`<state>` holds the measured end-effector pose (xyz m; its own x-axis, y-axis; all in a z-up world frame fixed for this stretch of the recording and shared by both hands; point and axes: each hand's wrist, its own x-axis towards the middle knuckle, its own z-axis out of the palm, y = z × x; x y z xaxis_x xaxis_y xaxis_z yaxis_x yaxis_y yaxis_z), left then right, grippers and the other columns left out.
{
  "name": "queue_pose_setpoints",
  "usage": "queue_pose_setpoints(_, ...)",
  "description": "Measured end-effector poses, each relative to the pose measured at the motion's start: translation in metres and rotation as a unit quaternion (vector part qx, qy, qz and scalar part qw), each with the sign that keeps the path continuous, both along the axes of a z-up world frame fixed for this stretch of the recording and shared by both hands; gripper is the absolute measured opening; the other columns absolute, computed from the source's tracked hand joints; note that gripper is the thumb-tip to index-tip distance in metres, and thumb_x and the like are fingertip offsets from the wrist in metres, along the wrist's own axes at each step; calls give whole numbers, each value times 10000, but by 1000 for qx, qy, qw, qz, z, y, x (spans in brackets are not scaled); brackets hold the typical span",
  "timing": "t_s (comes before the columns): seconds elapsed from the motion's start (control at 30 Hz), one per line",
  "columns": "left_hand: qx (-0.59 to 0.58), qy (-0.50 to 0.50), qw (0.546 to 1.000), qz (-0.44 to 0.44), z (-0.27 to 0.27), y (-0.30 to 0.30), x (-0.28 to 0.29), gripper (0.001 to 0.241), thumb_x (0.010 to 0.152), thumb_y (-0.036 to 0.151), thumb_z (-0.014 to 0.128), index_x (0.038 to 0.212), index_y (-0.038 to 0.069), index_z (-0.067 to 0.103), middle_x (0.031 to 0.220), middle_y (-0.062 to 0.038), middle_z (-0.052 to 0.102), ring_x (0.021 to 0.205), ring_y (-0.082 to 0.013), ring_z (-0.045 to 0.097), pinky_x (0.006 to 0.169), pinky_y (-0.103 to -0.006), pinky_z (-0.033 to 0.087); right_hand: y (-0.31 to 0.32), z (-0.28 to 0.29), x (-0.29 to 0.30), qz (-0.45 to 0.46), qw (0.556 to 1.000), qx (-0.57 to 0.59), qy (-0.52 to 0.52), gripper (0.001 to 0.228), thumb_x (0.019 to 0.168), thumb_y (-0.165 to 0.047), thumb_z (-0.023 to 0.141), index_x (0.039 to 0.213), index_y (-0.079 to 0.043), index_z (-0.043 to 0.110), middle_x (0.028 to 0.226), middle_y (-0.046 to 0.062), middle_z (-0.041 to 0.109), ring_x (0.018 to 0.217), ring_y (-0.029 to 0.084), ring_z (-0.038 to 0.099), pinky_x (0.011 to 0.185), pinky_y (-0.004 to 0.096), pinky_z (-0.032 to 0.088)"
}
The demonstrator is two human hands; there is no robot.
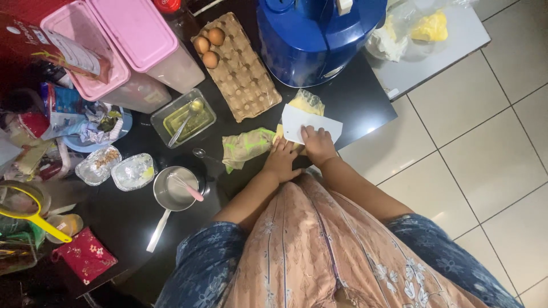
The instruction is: Preparing a chocolate sauce by whisking ingredients in a pot on a stove and adding butter.
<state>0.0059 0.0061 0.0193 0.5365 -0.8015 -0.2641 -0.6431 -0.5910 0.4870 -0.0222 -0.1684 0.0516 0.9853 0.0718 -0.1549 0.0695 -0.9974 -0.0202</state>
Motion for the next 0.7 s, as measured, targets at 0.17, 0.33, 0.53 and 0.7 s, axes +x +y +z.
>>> queue_pose_setpoints(0.17, -12, -15, 1000, 8, 6, 3, -5, 779, 828, 552, 707, 1454, 120, 538, 1547, -195, 413, 1502, -397, 242, 1269, -514, 90, -12, 3, -14, 9, 1000, -3, -18, 568, 853, -84, 621, 1414, -57, 542, 1144, 109, 600, 937, 339, 622, 788, 437, 502)
queue_pose_setpoints(0.33, 10, 47, 994, 99, -37, -26, 24, 509, 945, 366, 602, 1400, 140, 595, 1475, -169, 499, 1418, -358, 429, 1225, -522, 275, -53, 27, -42, 0, 983, 127, -132, 604, 794, -1, 599, 1385, -121, 601, 1216, 88, 649, 1018, 328, 636, 878, 458, 502)
queue_pose_setpoints(0.53, -203, -151, 909, 330, -155, -77, 72, 590, 876, 230, 672, 1397, -3, 524, 1461, -235, 504, 1344, -396, 475, 1106, -517, 392, -87, 59, -89, -149, 914, 260, -273, 340, 916, 3, 665, 1244, -88, 677, 1172, 125, 665, 1015, 340, 662, 851, 420, 542)
queue_pose_setpoints(0.7, -74, -5, 878, 472, -104, -93, 91, 633, 749, 264, 793, 1318, 94, 575, 1255, -136, 619, 1161, -345, 572, 957, -527, 405, -152, -17, -98, -388, 769, 458, -219, 254, 992, -154, 706, 1189, 3, 676, 1074, 125, 709, 964, 241, 671, 831, 359, 543)
